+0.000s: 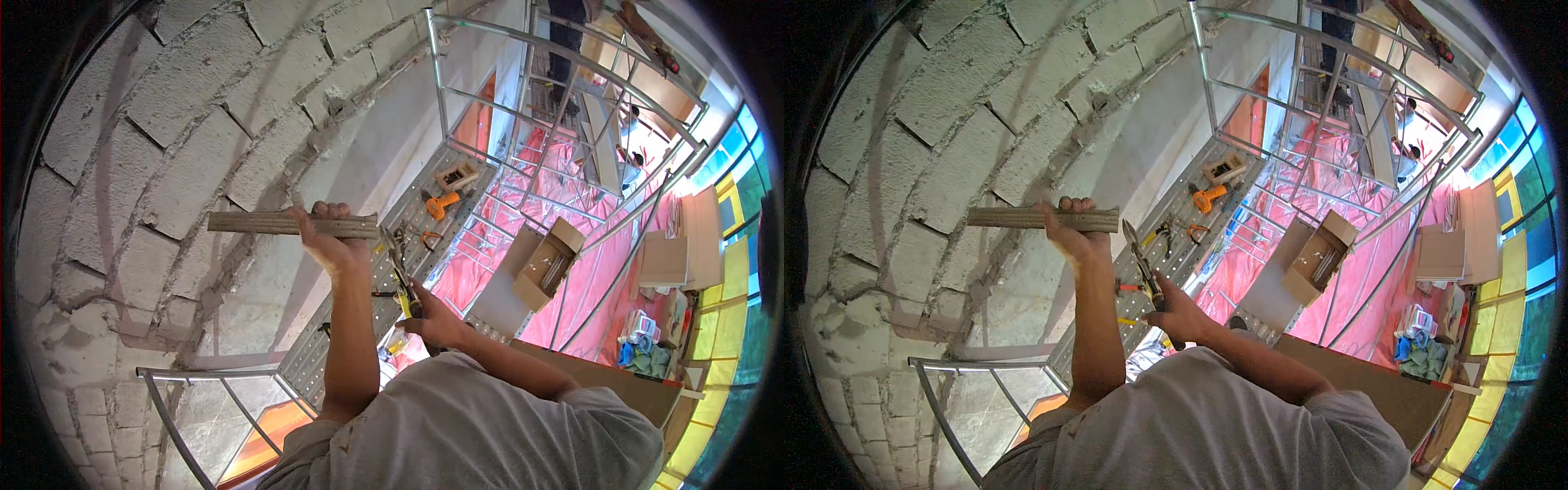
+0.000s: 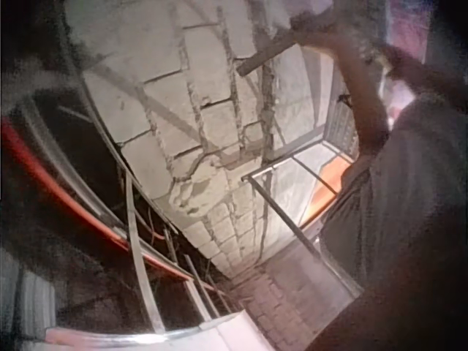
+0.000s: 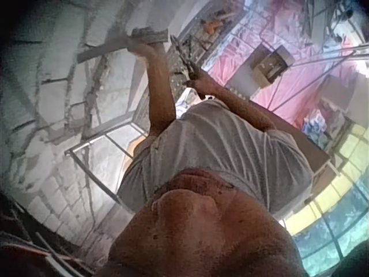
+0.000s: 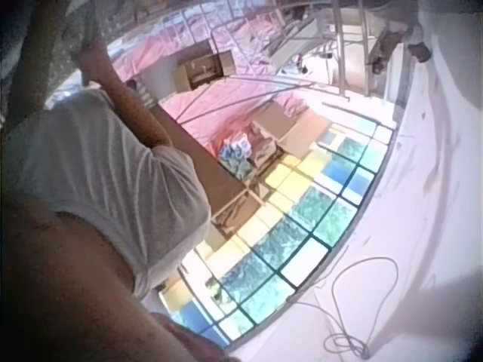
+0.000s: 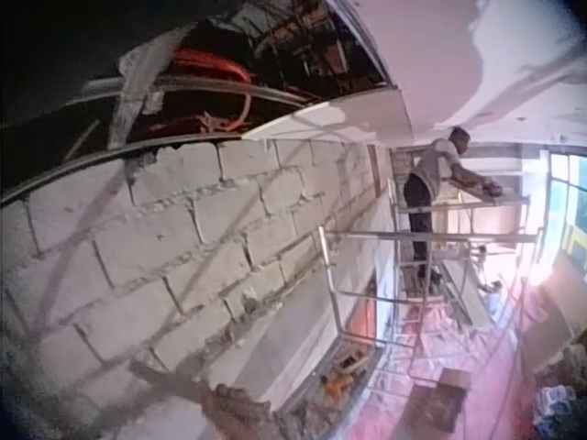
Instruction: The person holds a metal profile against the ceiling frame and then cuts and trims the metal profile with shears.
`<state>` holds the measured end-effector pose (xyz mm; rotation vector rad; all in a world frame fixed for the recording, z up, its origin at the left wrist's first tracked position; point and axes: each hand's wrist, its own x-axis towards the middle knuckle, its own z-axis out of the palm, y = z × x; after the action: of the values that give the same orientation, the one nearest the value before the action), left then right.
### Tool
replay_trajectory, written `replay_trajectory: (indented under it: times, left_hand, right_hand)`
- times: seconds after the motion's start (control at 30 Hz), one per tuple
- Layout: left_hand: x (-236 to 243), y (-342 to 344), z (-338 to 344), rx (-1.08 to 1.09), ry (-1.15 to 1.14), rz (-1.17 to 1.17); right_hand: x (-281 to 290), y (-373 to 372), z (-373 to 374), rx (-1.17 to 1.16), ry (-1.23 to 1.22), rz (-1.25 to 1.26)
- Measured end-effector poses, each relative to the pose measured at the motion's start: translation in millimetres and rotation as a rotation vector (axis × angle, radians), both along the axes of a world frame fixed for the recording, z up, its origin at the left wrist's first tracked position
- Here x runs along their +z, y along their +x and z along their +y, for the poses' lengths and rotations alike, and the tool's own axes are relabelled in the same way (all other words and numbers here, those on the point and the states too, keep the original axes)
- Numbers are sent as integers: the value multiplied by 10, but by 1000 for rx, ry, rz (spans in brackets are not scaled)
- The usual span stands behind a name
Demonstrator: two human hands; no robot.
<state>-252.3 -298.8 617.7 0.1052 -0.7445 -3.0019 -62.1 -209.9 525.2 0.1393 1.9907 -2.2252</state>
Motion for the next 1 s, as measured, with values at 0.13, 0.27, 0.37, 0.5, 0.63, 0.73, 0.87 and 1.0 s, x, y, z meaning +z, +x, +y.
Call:
replay_trajectory:
  times: [0.13, 0.27, 0.37, 0.5, 0.63, 0.73, 0.87, 1.0]
  left_hand:
    - [37, 101, 36, 24, -24, 19]
    - [6, 134, 60, 30, -13, 27]
    - [30, 140, 69, 26, 0, 43]
    - [-31, 106, 28, 37, -14, 125]
    - [20, 122, 45, 74, -18, 153]
    - [11, 119, 50, 119, -16, 62]
    - [-230, -1, -11, 69, 53, 50]
    - [-451, -133, -46, 20, 112, 0]
  right_hand:
    - [255, -33, 17, 18, 117, -65]
    - [-83, -152, 3, -21, 139, 85]
    - [-237, -224, 3, -155, 533, 472]
    - [-23, -227, -80, -64, 365, 236]
    - [-165, -334, -34, -43, 326, 158]
    - [-464, -399, -179, -152, 284, 202]
    - [-390, -438, -153, -101, 251, 114]
    - [-481, -493, -132, -222, 379, 155]
